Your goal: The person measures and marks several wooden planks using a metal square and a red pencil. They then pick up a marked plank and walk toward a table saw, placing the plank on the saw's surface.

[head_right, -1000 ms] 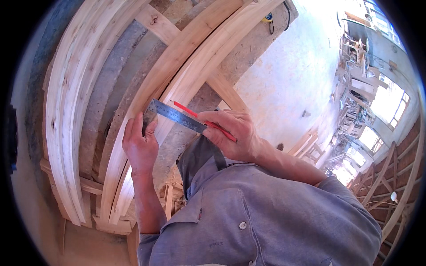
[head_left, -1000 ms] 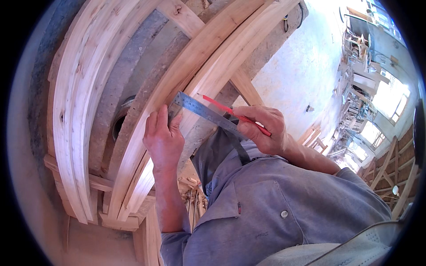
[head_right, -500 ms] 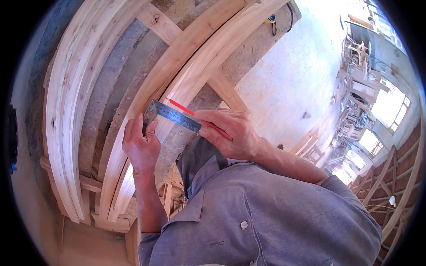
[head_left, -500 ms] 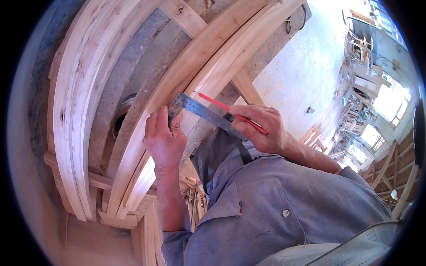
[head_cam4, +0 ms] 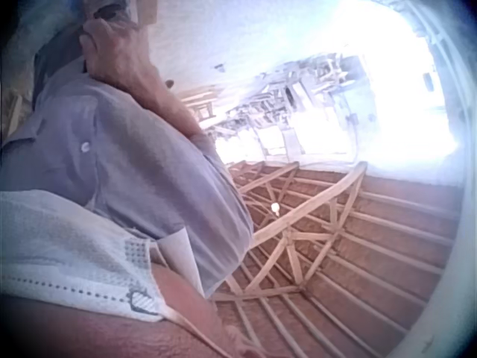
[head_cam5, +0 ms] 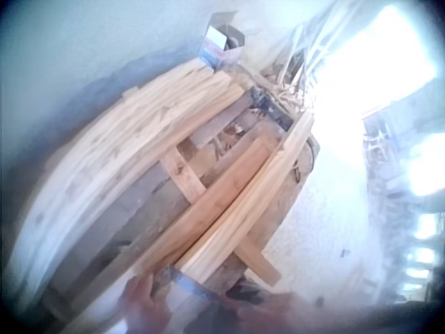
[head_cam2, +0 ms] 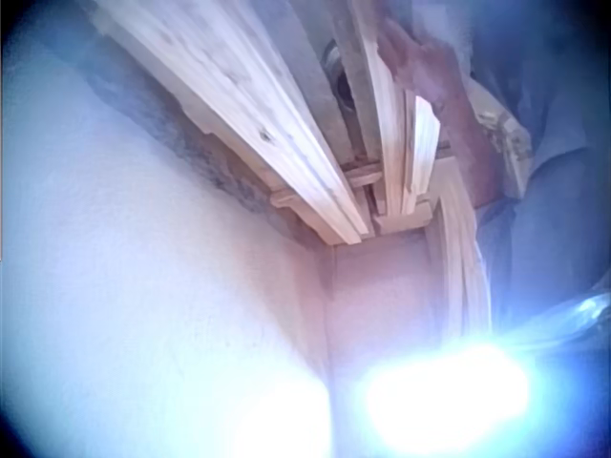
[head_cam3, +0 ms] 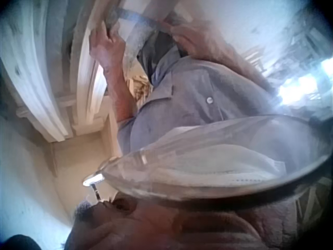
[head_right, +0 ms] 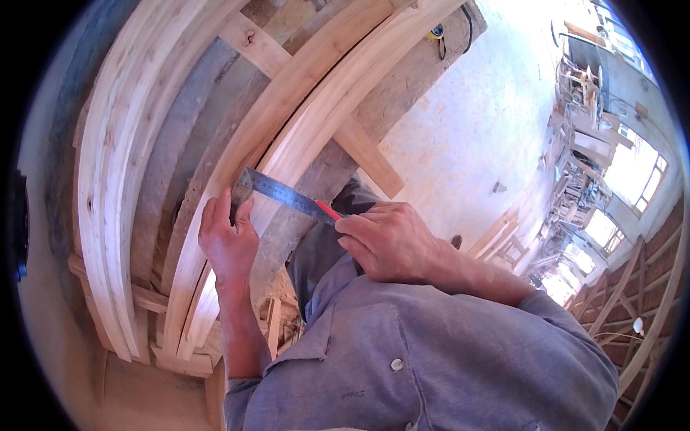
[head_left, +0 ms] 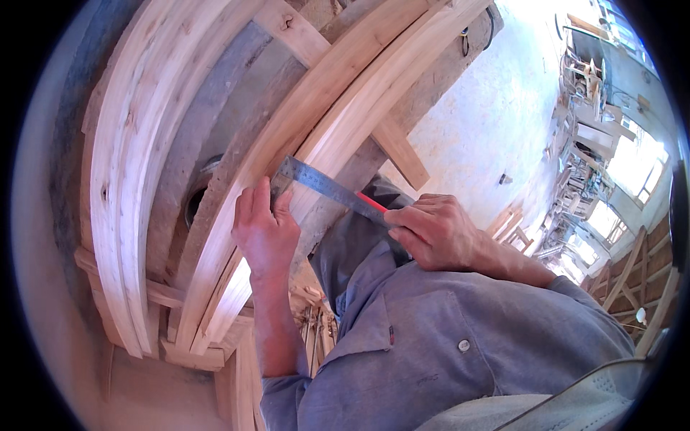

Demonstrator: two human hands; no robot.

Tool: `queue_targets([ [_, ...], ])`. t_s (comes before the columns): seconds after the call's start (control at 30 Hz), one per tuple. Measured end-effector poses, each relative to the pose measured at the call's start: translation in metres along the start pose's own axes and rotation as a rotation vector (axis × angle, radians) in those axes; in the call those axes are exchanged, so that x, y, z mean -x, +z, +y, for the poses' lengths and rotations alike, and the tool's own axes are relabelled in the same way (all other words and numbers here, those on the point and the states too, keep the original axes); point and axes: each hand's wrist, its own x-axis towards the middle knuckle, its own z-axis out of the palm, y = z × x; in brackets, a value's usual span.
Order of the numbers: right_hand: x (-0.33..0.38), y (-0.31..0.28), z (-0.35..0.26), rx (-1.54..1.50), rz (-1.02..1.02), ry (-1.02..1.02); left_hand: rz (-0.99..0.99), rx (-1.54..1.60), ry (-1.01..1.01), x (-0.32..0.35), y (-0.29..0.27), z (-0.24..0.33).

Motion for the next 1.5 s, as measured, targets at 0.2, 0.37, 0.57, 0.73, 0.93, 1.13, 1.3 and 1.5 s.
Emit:
queue_targets([
  [0.2, -0.009, -0.003, 0.003, -0.079, 0.207, -0.046, 0.007, 0.014, 0.037, -0.013, 0.009, 0.007],
  [0.37, -0.008, -0.01, 0.009, -0.119, 0.301, -0.042, 0.005, -0.001, 0.075, -0.022, 0.014, 0.012],
  [0.57, -0.009, -0.007, 0.012, -0.145, 0.316, -0.017, -0.02, -0.028, 0.089, -0.022, 0.015, 0.012],
  [0.73, -0.01, -0.001, 0.016, -0.16, 0.314, -0.025, -0.016, -0.024, 0.103, -0.023, 0.015, 0.013],
  [0.93, -0.012, 0.001, 0.017, -0.155, 0.33, -0.051, -0.013, 0.012, 0.075, -0.023, 0.014, 0.015],
  [1.13, -0.011, 0.0, 0.019, -0.157, 0.328, -0.03, -0.004, 0.015, 0.092, -0.024, 0.015, 0.013],
  [1.3, -0.012, 0.002, 0.02, -0.166, 0.339, -0.057, -0.034, 0.02, 0.091, -0.026, 0.01, 0.015],
  [1.5, -0.018, 0.002, 0.019, -0.156, 0.338, -0.045, -0.028, 0.024, 0.096, -0.026, 0.011, 0.015],
])
